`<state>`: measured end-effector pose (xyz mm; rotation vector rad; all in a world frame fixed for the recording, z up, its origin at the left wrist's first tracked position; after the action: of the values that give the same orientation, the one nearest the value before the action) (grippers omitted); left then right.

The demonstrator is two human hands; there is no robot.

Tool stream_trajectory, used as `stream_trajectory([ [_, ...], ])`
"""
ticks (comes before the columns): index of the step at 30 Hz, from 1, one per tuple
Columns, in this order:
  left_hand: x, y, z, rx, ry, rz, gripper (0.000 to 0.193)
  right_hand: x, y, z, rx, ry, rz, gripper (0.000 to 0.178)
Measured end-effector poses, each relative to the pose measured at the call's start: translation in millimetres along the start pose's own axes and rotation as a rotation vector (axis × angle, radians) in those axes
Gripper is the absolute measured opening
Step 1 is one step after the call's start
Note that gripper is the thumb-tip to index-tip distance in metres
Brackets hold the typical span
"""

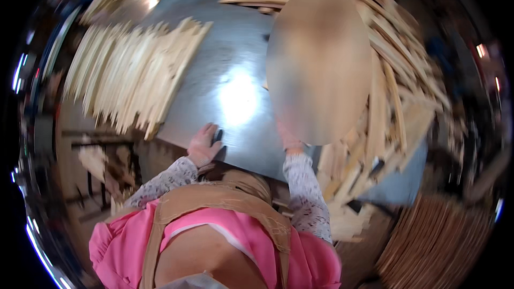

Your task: The person sorts thin wooden strips on a metal table, picking them up from a disorganized pile and arranging them into neat stacks. The person repeatedly gathers strips, aligns them, and places them into a growing organized pile on the left side of the table.

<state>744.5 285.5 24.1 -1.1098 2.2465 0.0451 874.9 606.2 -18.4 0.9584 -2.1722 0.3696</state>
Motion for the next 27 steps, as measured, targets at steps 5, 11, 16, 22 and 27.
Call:
stream_trajectory([
  [5, 65, -2, -51, -0.2, -0.088, -0.002, 0.059, 37, 177, 85, -0.249, 0.287, 0.345, 0.056],
  [11, 250, -61, -149, -0.723, -0.115, -0.479, 0.055, 147, 101, 189, 0.106, 0.505, 0.37, 0.048],
  [16, 401, -68, -212, -1.045, -0.006, -0.692, 0.071, 279, -57, 287, 0.488, 0.164, 0.119, 0.084],
  [22, 536, -27, -288, -1.358, -0.305, -0.702, 0.077, 316, -35, 314, 0.566, -0.115, 0.09, 0.087],
  [27, 623, -20, -299, -1.359, -0.693, -0.98, 0.077, 256, 78, 220, 0.051, -0.219, 0.144, 0.059],
])
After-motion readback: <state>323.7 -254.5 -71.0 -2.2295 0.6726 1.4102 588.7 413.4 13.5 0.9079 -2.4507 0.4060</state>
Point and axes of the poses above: each hand's wrist, its own y-axis towards the middle knuckle, its own z-axis out of the palm, x = y × z, the point moved 1 cm from there along y, towards the middle knuckle, and after that the axes turned 1 degree about -y, right-handed, at the moved point
